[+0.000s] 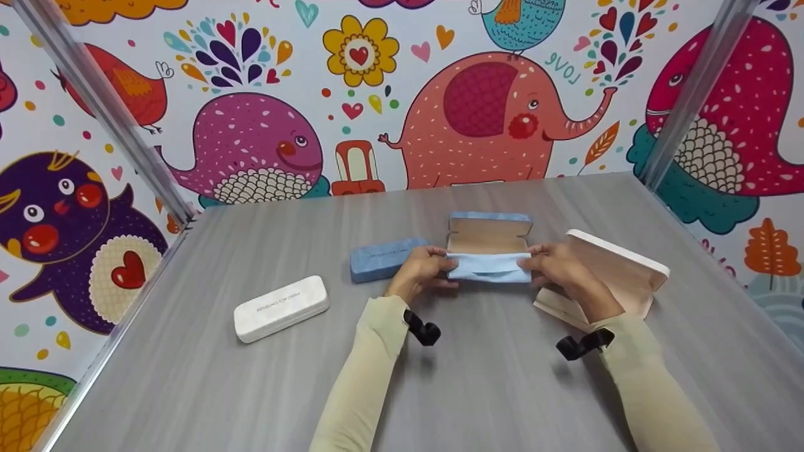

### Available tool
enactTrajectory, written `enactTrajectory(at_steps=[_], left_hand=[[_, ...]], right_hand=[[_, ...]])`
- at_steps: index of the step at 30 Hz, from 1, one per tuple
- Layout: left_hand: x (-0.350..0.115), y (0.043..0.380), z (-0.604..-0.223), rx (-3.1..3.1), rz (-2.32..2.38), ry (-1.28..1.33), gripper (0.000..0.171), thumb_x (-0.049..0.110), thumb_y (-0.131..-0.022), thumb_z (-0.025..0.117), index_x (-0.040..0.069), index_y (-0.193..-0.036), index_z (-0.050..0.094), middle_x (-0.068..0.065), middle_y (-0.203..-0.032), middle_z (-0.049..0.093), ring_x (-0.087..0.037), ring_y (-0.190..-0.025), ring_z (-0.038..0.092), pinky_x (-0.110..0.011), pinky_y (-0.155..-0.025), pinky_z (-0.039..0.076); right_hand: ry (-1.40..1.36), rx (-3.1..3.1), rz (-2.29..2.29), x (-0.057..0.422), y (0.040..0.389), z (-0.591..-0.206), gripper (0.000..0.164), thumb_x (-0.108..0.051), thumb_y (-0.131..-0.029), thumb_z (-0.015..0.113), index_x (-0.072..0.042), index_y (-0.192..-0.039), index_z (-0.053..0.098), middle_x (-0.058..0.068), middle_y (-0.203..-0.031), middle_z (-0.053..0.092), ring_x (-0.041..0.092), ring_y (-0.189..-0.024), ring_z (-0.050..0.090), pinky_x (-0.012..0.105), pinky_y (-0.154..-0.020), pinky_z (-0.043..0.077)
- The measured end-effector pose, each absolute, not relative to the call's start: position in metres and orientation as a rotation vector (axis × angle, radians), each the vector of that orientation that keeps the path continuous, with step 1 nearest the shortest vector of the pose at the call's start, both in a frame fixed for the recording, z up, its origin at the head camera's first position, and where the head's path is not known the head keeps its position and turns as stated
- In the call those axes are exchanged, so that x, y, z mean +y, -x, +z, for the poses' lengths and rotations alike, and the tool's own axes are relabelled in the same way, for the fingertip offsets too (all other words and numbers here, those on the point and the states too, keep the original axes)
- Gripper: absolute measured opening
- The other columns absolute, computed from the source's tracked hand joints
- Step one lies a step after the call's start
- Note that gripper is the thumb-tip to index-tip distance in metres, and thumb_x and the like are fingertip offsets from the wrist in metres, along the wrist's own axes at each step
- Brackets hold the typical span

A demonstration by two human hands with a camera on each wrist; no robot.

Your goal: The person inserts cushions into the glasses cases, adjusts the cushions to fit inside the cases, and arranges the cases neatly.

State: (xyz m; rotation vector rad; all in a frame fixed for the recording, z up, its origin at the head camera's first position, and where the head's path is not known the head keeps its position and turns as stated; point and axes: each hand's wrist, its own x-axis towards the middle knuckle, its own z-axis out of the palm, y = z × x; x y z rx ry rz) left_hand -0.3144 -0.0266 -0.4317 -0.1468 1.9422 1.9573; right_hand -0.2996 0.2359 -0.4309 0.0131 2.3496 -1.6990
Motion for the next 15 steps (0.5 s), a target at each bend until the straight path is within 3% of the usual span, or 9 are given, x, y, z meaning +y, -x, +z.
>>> enactTrajectory(at_steps=[7, 15], left_hand=[[-0.025, 0.323, -0.426, 1.951, 1.944, 0.17, 0.038, -0.009, -0.089, 0.067, -0.004, -0.127, 0.059, -0.018, -0.113, 0.062, -0.023, -0.089, 0.066, -0.042, -0.086, 0.06], [-0.016, 0.33, -0.42, 2.033, 1.966, 0.277, 0.039, -0.009, -0.087, 0.07, -0.008, -0.124, 0.059, -0.023, -0.115, 0.065, -0.029, -0.095, 0.071, -0.043, -0.086, 0.06]], right_hand=[[0.007, 2.289, -1.703, 0.237, 0.3, -0.433, 0.051, -0.011, -0.094, 0.066, 0.012, -0.134, 0.045, -0.002, -0.099, 0.058, 0.005, -0.079, 0.06, 0.025, -0.071, 0.058], [-0.054, 2.245, -1.803, 0.235, 0.307, -0.433, 0.056, -0.01, -0.094, 0.066, 0.013, -0.14, 0.042, -0.001, -0.099, 0.059, 0.004, -0.082, 0.062, 0.025, -0.075, 0.059]])
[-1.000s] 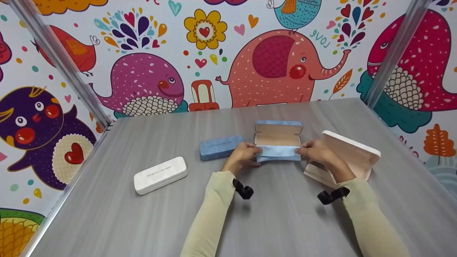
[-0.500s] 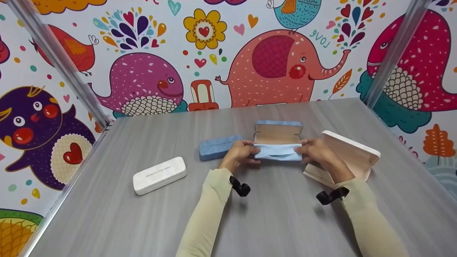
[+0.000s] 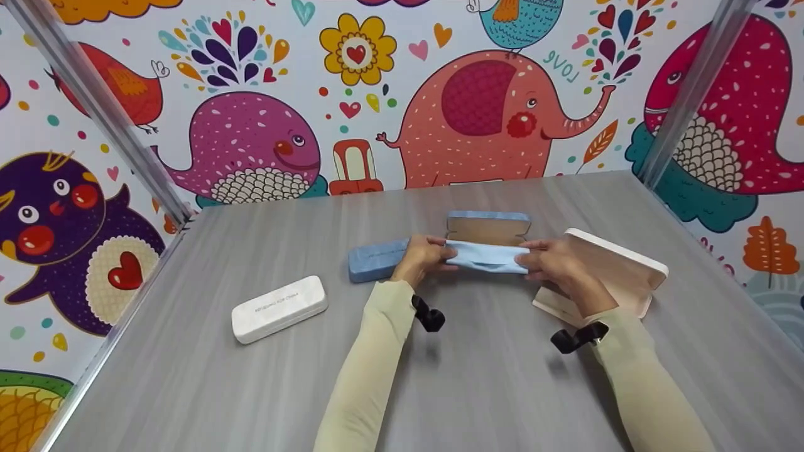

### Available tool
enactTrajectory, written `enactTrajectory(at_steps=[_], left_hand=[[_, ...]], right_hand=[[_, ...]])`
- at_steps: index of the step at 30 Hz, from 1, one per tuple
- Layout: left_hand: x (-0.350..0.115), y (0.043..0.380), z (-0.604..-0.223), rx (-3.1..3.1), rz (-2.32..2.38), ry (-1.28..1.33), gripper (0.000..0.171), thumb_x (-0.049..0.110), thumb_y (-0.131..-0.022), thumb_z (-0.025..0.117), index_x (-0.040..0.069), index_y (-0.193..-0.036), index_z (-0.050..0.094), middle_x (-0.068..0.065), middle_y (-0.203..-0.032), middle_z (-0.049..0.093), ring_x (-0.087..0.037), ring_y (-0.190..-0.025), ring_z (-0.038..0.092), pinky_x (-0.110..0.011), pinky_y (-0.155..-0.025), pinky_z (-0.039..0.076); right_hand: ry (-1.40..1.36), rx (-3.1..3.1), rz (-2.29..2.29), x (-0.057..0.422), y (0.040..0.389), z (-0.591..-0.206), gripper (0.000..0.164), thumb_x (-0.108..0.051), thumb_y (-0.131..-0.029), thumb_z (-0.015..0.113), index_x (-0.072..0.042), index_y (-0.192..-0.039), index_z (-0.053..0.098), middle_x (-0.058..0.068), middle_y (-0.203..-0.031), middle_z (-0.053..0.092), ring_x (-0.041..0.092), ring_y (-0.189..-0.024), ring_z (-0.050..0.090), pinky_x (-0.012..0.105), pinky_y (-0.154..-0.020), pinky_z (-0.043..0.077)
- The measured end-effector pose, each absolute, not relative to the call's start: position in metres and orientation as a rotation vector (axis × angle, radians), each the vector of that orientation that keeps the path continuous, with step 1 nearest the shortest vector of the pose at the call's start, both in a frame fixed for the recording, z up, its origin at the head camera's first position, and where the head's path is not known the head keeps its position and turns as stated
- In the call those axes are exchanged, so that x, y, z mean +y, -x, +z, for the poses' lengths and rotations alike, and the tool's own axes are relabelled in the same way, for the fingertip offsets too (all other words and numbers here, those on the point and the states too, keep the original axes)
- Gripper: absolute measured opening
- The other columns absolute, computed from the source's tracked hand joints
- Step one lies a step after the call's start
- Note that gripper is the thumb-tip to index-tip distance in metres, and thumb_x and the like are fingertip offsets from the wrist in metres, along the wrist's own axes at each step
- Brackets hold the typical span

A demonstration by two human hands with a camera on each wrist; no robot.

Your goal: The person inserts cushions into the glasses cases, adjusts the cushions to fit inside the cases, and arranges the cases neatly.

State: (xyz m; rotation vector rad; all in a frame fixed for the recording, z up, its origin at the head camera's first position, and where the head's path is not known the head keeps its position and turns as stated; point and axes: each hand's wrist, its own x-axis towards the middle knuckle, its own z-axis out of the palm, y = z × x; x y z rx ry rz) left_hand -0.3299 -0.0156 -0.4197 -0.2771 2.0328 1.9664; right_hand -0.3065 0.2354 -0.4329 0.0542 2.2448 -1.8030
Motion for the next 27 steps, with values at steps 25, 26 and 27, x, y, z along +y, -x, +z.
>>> enactTrajectory(at_steps=[25, 26, 27], left_hand=[[0.011, 0.351, -0.423, 2.747, 1.599, 0.372, 0.02, 0.006, -0.087, 0.073, 0.004, -0.106, 0.075, -0.01, -0.098, 0.075, -0.01, -0.051, 0.059, -0.021, -0.049, 0.051], [0.011, 0.351, -0.423, 2.779, 1.577, 0.362, 0.019, 0.006, -0.087, 0.073, 0.004, -0.105, 0.076, -0.01, -0.097, 0.075, -0.01, -0.05, 0.059, -0.022, -0.049, 0.051], [0.012, 0.352, -0.424, 2.813, 1.554, 0.35, 0.018, 0.005, -0.087, 0.072, 0.004, -0.104, 0.076, -0.01, -0.094, 0.076, -0.011, -0.048, 0.06, -0.022, -0.05, 0.051]], right_hand=[[-0.443, 2.494, -1.839, 0.22, 0.336, -0.435, 0.04, -0.009, -0.089, 0.074, 0.007, -0.121, 0.057, -0.008, -0.075, 0.057, 0.003, -0.055, 0.057, 0.018, -0.054, 0.053], [-0.453, 2.524, -1.805, 0.219, 0.337, -0.435, 0.039, -0.01, -0.088, 0.074, 0.007, -0.12, 0.058, -0.008, -0.071, 0.056, 0.003, -0.053, 0.056, 0.019, -0.053, 0.052], [-0.458, 2.554, -1.772, 0.219, 0.338, -0.436, 0.039, -0.01, -0.088, 0.075, 0.006, -0.119, 0.059, -0.009, -0.068, 0.057, 0.004, -0.052, 0.056, 0.02, -0.052, 0.052]])
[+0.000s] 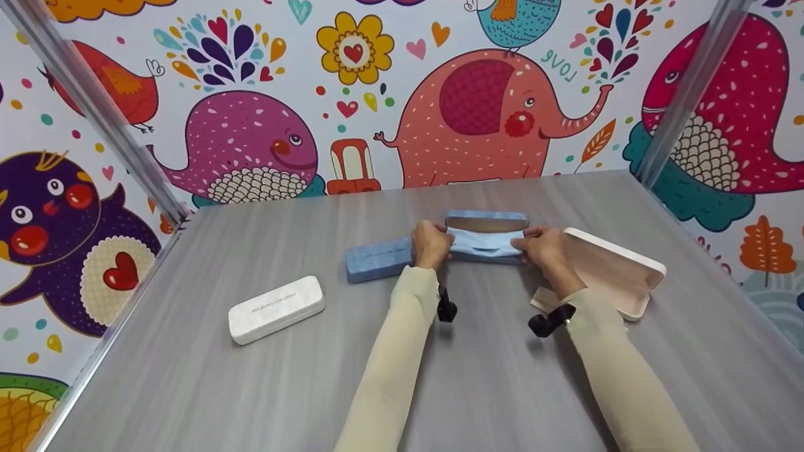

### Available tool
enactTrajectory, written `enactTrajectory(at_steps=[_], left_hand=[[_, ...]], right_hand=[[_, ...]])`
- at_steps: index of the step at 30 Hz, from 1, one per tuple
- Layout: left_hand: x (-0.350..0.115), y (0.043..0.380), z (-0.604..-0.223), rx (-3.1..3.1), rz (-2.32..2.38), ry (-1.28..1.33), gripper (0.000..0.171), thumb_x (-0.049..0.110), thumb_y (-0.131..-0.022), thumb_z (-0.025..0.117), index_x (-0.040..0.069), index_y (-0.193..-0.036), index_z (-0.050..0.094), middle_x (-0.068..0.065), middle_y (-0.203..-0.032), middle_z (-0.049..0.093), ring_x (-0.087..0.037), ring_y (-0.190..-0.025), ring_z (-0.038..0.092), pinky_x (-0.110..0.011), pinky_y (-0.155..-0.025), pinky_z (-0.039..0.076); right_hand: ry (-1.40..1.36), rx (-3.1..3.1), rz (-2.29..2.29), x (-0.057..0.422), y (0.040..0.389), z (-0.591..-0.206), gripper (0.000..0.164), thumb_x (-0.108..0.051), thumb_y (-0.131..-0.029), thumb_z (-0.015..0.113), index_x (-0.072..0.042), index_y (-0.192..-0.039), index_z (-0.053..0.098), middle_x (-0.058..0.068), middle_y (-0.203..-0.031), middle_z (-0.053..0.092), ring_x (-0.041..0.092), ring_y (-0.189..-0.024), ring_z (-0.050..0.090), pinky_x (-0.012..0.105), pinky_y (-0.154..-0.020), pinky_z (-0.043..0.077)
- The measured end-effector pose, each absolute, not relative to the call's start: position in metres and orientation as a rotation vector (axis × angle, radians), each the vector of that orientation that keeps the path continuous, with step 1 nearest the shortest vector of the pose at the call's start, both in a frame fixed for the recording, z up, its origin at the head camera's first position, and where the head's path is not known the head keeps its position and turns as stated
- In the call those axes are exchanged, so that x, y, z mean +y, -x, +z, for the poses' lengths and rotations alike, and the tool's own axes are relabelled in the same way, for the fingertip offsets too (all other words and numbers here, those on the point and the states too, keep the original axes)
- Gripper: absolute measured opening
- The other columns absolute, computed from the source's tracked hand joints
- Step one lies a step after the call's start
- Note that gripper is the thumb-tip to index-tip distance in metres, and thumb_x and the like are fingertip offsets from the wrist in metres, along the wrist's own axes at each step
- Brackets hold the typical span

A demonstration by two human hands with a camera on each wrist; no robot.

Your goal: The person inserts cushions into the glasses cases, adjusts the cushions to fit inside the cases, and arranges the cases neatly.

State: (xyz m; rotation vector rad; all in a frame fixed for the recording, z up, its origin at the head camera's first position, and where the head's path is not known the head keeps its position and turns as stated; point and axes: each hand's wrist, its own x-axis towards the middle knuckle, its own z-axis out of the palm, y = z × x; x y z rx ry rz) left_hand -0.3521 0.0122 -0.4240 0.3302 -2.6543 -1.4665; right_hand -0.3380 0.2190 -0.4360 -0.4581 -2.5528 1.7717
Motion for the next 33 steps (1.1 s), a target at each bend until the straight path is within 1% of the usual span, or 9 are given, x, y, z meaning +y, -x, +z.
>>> enactTrajectory(at_steps=[4, 7, 10, 13, 19, 21, 24, 28, 33], left_hand=[[0.015, 0.354, -0.426, -2.663, -1.327, -0.279, 0.01, 0.002, -0.086, 0.068, 0.008, -0.08, 0.073, -0.005, -0.068, 0.071, -0.012, -0.047, 0.057, -0.024, -0.052, 0.044], [0.017, 0.357, -0.428, -2.675, -1.237, -0.26, 0.035, 0.0, -0.086, 0.065, 0.014, -0.057, 0.051, 0.003, -0.051, 0.048, -0.014, -0.049, 0.043, -0.027, -0.051, 0.03], [0.019, 0.359, -0.43, -2.685, -1.183, -0.24, 0.049, -0.003, -0.085, 0.063, 0.017, -0.054, 0.031, 0.005, -0.055, 0.029, -0.017, -0.057, 0.032, -0.03, -0.051, 0.022], [0.021, 0.361, -0.432, -2.689, -1.163, -0.22, 0.051, -0.004, -0.086, 0.061, 0.018, -0.056, 0.026, 0.004, -0.057, 0.025, -0.018, -0.059, 0.031, -0.031, -0.052, 0.021], [0.023, 0.361, -0.438, -2.673, -1.117, -0.192, 0.051, -0.006, -0.087, 0.057, 0.017, -0.057, 0.024, 0.002, -0.059, 0.03, -0.019, -0.062, 0.036, -0.033, -0.055, 0.03], [0.023, 0.361, -0.439, -2.672, -1.096, -0.178, 0.048, -0.006, -0.088, 0.057, 0.016, -0.057, 0.028, 0.0, -0.059, 0.042, -0.019, -0.063, 0.044, -0.036, -0.057, 0.041], [0.022, 0.361, -0.438, -2.684, -1.065, -0.166, 0.034, -0.006, -0.089, 0.056, 0.009, -0.058, 0.051, -0.009, -0.074, 0.069, -0.022, -0.077, 0.066, -0.041, -0.071, 0.055], [0.021, 0.362, -0.434, -2.721, -1.041, -0.151, 0.019, -0.005, -0.09, 0.056, -0.001, -0.084, 0.074, -0.018, -0.098, 0.076, -0.031, -0.095, 0.072, -0.044, -0.083, 0.058], [0.018, 0.362, -0.428, -2.717, -1.04, -0.121, 0.031, -0.002, -0.092, 0.056, 0.007, -0.062, 0.056, -0.009, -0.072, 0.068, -0.018, -0.073, 0.061, -0.037, -0.069, 0.053]], right_hand=[[0.463, -2.599, 1.636, 0.218, 0.341, -0.438, 0.037, -0.009, -0.085, 0.076, 0.007, -0.116, 0.062, -0.008, -0.061, 0.057, 0.005, -0.048, 0.056, 0.023, -0.047, 0.051], [0.432, -2.618, 1.578, 0.217, 0.343, -0.44, 0.037, -0.008, -0.084, 0.075, 0.009, -0.114, 0.062, -0.004, -0.067, 0.06, 0.004, -0.047, 0.056, 0.022, -0.046, 0.05], [0.4, -2.659, 1.485, 0.216, 0.343, -0.441, 0.036, -0.01, -0.085, 0.075, 0.008, -0.113, 0.063, 0.004, -0.08, 0.064, 0.004, -0.049, 0.053, 0.021, -0.046, 0.047], [0.383, -2.695, 1.372, 0.214, 0.342, -0.442, 0.034, -0.012, -0.085, 0.075, 0.006, -0.112, 0.065, 0.012, -0.094, 0.067, 0.006, -0.055, 0.053, 0.02, -0.05, 0.045], [0.38, -2.711, 1.263, 0.211, 0.339, -0.445, 0.03, -0.014, -0.087, 0.075, 0.004, -0.111, 0.069, 0.018, -0.109, 0.069, 0.02, -0.086, 0.06, 0.023, -0.066, 0.044], [0.371, -2.712, 1.244, 0.21, 0.339, -0.446, 0.029, -0.013, -0.087, 0.075, 0.004, -0.11, 0.07, 0.018, -0.108, 0.07, 0.024, -0.091, 0.06, 0.024, -0.069, 0.044], [0.352, -2.709, 1.22, 0.21, 0.339, -0.447, 0.026, -0.013, -0.087, 0.075, 0.004, -0.107, 0.071, 0.015, -0.102, 0.07, 0.024, -0.09, 0.059, 0.026, -0.068, 0.043], [0.333, -2.706, 1.201, 0.212, 0.338, -0.446, 0.025, -0.014, -0.087, 0.075, 0.003, -0.105, 0.073, 0.017, -0.102, 0.073, 0.025, -0.092, 0.06, 0.027, -0.072, 0.046], [0.368, -2.725, 1.177, 0.22, 0.333, -0.437, 0.03, -0.013, -0.086, 0.065, 0.001, -0.11, 0.075, 0.02, -0.112, 0.073, 0.025, -0.093, 0.063, 0.021, -0.067, 0.046]])
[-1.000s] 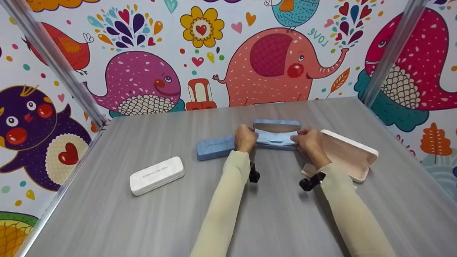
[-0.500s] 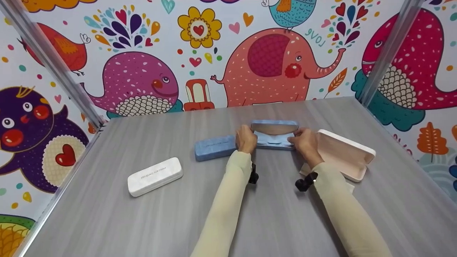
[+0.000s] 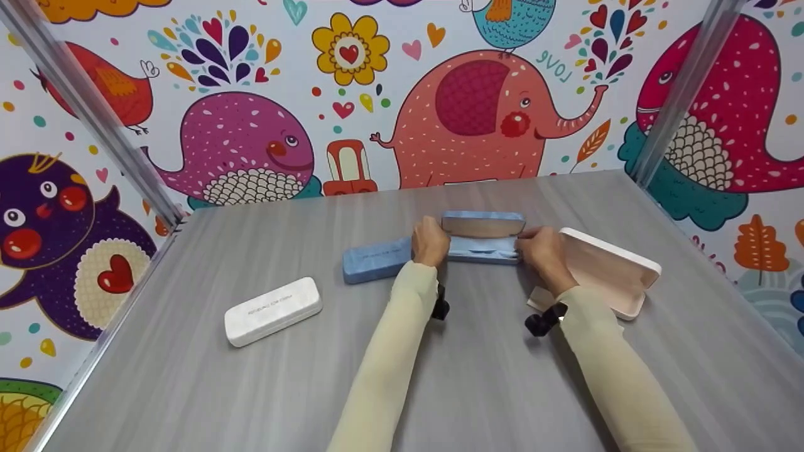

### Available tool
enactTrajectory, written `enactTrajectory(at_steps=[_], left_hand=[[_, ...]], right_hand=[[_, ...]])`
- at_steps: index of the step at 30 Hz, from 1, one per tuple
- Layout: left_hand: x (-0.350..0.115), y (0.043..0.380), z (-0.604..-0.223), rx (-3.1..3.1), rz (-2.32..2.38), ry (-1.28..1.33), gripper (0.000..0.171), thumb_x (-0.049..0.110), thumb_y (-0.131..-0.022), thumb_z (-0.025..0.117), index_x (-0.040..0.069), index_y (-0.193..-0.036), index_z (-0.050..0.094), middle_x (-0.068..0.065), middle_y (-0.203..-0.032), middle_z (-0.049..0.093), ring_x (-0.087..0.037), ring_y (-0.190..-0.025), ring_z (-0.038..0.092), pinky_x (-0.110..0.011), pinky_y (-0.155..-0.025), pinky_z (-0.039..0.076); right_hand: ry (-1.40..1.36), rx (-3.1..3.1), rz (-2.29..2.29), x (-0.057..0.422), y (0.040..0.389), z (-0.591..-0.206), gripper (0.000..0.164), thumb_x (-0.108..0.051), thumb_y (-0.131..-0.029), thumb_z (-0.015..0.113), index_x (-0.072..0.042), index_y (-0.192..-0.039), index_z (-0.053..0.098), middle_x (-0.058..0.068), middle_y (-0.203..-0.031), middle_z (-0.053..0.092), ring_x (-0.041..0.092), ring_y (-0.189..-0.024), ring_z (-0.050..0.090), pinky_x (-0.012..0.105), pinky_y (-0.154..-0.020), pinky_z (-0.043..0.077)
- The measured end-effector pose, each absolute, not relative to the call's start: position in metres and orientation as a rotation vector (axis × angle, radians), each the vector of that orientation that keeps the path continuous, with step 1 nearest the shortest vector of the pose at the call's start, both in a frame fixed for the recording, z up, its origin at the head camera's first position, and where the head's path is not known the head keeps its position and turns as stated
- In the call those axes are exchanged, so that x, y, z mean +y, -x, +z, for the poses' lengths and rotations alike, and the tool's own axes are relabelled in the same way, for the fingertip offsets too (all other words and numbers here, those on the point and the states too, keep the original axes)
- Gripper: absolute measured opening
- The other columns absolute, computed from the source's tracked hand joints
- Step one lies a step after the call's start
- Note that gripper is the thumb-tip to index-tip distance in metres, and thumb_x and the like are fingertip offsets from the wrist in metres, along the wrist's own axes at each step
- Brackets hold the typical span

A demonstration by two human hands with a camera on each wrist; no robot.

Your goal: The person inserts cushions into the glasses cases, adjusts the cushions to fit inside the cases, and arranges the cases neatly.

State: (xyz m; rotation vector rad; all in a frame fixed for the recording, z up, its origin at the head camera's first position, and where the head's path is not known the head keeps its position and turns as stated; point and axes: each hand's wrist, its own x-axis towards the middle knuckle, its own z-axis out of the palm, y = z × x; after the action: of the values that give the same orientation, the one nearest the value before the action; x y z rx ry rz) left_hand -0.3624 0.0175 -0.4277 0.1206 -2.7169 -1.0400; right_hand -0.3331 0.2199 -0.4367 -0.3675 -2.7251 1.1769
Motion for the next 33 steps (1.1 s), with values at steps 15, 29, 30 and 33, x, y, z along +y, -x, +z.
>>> enactTrajectory(at_steps=[15, 29, 30, 33], left_hand=[[0.008, 0.363, -0.406, -2.817, -1.486, -0.232, 0.055, 0.041, -0.107, 0.039, -0.004, -0.104, 0.07, -0.018, -0.111, 0.069, -0.027, -0.104, 0.063, -0.039, -0.094, 0.053], [0.011, 0.365, -0.402, -2.907, -1.729, -0.206, 0.06, 0.046, -0.107, 0.032, 0.004, -0.147, 0.048, -0.012, -0.155, 0.046, -0.031, -0.14, 0.047, -0.048, -0.107, 0.048], [0.011, 0.366, -0.403, -2.911, -1.732, -0.206, 0.06, 0.046, -0.107, 0.033, 0.004, -0.147, 0.048, -0.013, -0.154, 0.046, -0.032, -0.139, 0.047, -0.049, -0.106, 0.049], [0.012, 0.381, -0.418, -2.939, -1.606, -0.153, 0.062, 0.049, -0.107, 0.031, 0.003, -0.142, 0.055, -0.015, -0.149, 0.053, -0.033, -0.134, 0.053, -0.049, -0.102, 0.051]], right_hand=[[0.694, -2.549, 1.822, 0.212, 0.336, -0.407, 0.058, -0.064, -0.098, 0.039, -0.009, -0.097, 0.057, -0.001, -0.081, 0.05, 0.01, -0.066, 0.047, 0.024, -0.061, 0.05], [0.811, -2.626, 2.057, 0.217, 0.34, -0.403, 0.096, -0.078, -0.091, 0.037, -0.008, -0.156, 0.024, 0.012, -0.144, 0.035, 0.029, -0.135, 0.036, 0.054, -0.119, 0.03], [0.815, -2.64, 2.054, 0.217, 0.341, -0.404, 0.096, -0.079, -0.091, 0.037, -0.009, -0.156, 0.023, 0.012, -0.143, 0.035, 0.029, -0.135, 0.035, 0.057, -0.119, 0.027], [0.849, -2.661, 2.045, 0.217, 0.345, -0.405, 0.094, -0.078, -0.091, 0.036, -0.012, -0.156, 0.023, 0.009, -0.14, 0.034, 0.028, -0.135, 0.032, 0.062, -0.119, 0.02]])
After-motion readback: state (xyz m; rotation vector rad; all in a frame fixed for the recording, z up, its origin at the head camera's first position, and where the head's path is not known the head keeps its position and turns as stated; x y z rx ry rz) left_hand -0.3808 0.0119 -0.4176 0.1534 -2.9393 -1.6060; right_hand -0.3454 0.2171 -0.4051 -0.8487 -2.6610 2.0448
